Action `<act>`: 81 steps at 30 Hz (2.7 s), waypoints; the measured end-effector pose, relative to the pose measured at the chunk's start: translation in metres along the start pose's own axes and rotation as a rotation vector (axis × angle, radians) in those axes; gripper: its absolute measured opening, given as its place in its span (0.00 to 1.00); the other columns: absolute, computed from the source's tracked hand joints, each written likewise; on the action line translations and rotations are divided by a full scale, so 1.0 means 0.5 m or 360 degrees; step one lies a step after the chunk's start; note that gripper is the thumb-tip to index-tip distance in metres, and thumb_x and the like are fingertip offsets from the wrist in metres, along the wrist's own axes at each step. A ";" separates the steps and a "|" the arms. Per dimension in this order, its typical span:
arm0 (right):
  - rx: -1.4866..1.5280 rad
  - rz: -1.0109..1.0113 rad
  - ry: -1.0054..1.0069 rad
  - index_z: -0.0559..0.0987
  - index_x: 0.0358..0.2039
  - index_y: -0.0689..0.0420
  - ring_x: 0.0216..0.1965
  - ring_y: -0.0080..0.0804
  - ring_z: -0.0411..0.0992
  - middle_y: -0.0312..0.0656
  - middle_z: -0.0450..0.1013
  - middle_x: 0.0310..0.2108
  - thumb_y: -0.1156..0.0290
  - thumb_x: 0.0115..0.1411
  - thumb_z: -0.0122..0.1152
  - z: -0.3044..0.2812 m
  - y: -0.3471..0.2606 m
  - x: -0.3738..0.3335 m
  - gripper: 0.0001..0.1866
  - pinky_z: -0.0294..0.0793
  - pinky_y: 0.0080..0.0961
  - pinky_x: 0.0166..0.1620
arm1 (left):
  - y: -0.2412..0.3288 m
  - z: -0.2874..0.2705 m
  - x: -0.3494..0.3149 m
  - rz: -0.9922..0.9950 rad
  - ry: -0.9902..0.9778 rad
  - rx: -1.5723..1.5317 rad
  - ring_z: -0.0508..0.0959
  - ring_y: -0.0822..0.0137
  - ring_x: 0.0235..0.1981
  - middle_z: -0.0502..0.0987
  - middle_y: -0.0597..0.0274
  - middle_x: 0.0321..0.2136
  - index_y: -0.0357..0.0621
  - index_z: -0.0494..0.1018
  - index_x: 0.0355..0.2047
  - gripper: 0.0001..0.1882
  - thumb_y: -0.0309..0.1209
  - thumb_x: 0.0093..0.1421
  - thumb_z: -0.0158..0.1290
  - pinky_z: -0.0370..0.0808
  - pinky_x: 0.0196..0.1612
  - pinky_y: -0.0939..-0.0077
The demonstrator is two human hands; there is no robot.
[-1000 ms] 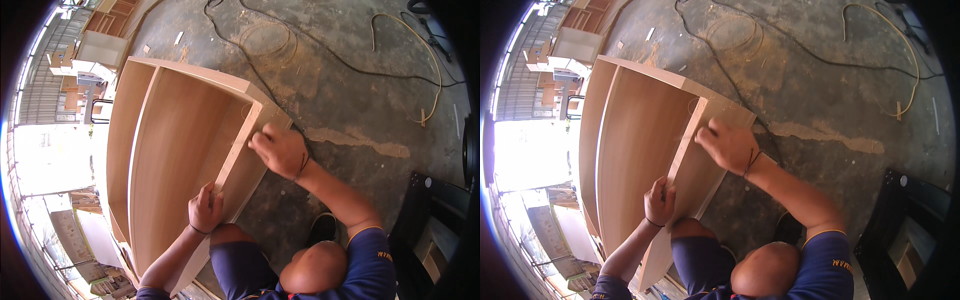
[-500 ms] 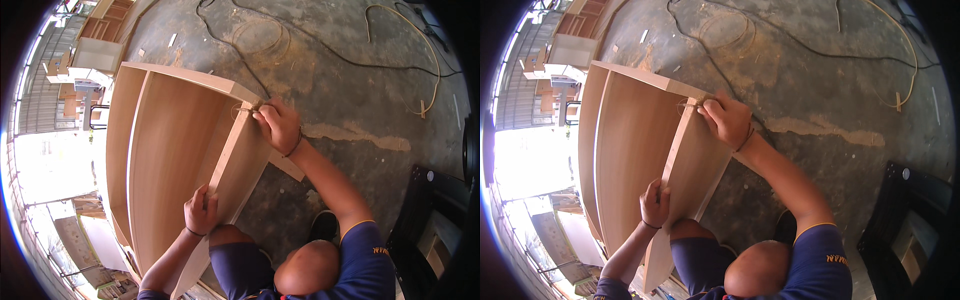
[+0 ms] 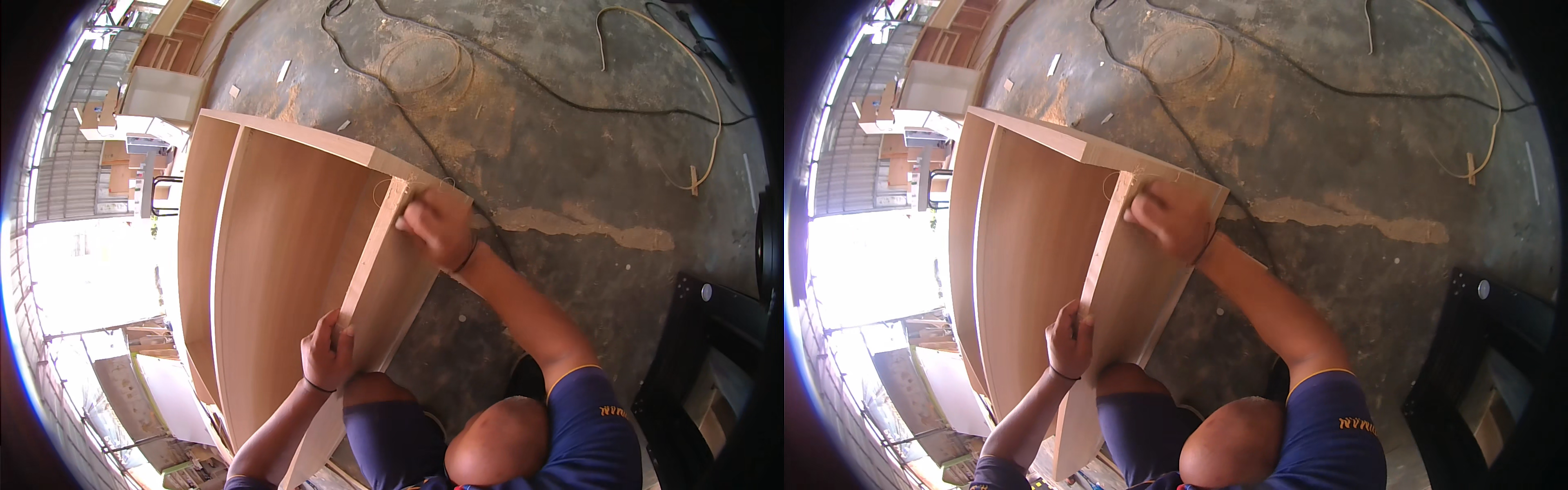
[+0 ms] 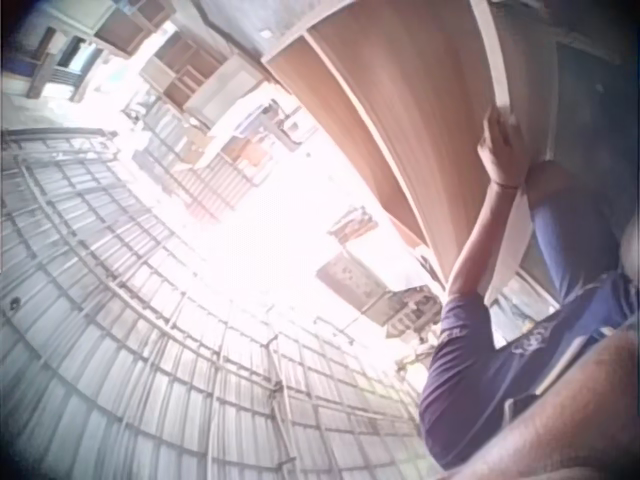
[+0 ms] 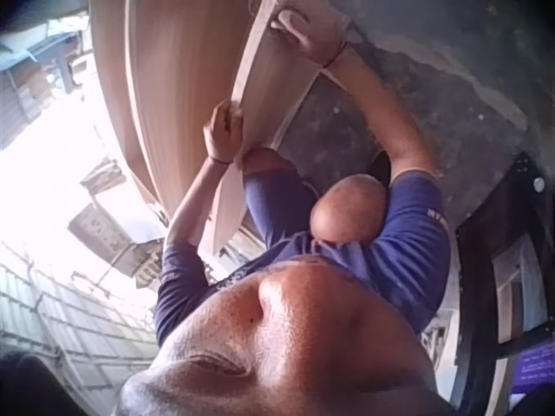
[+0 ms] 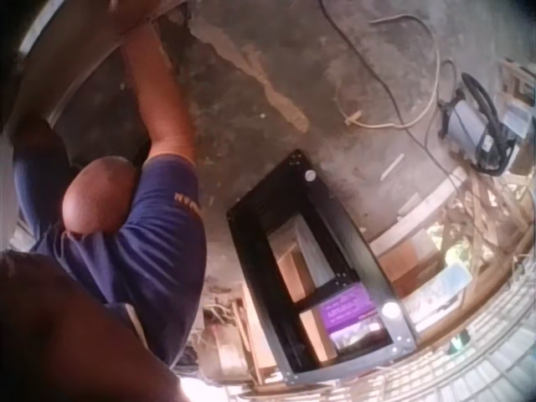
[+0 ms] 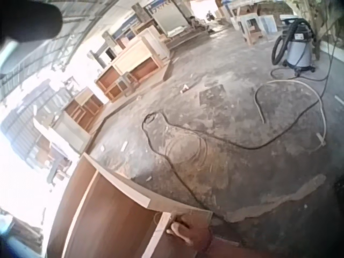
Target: The person scrapes the edges of a wooden shelf unit using a small blade to trim excess material along the seams.
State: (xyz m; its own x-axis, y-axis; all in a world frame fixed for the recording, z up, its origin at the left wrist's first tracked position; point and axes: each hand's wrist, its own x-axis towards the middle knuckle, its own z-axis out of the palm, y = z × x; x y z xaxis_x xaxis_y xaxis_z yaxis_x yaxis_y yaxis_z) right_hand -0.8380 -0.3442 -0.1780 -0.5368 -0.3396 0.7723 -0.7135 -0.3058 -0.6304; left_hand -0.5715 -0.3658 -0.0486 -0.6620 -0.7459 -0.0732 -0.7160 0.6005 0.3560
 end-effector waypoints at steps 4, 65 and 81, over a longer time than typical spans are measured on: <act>-0.0002 0.0202 0.0045 0.74 0.27 0.54 0.23 0.43 0.72 0.42 0.70 0.26 0.71 0.50 0.69 -0.001 0.026 0.001 0.10 0.70 0.34 0.25 | -0.007 0.002 -0.001 0.0009 -0.0016 -0.0014 0.82 0.51 0.27 0.79 0.46 0.26 0.37 0.72 0.44 0.16 0.30 0.57 0.57 0.77 0.32 0.66; -0.0200 0.0198 -0.0219 0.74 0.27 0.53 0.22 0.39 0.71 0.39 0.68 0.24 0.72 0.53 0.67 -0.058 -0.006 0.034 0.08 0.70 0.33 0.24 | -0.011 0.008 0.000 0.0183 0.0061 -0.0006 0.76 0.65 0.19 0.75 0.54 0.19 0.33 0.71 0.43 0.14 0.28 0.60 0.53 0.72 0.25 0.73; -0.0259 -0.0033 -0.0641 0.76 0.29 0.48 0.22 0.35 0.73 0.36 0.67 0.25 0.69 0.55 0.63 -0.087 -0.089 0.044 0.04 0.72 0.31 0.22 | 0.005 0.000 0.002 0.0144 0.0027 0.0002 0.80 0.49 0.26 0.77 0.46 0.25 0.35 0.71 0.44 0.14 0.29 0.59 0.53 0.76 0.30 0.64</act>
State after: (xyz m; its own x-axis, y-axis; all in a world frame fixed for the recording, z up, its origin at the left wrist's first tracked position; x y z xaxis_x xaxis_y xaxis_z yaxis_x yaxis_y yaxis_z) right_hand -0.8375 -0.2996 -0.1293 -0.3259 -0.6648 0.6722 -0.8013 -0.1830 -0.5695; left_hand -0.5740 -0.3651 -0.0480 -0.7200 -0.6936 -0.0251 -0.6540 0.6658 0.3592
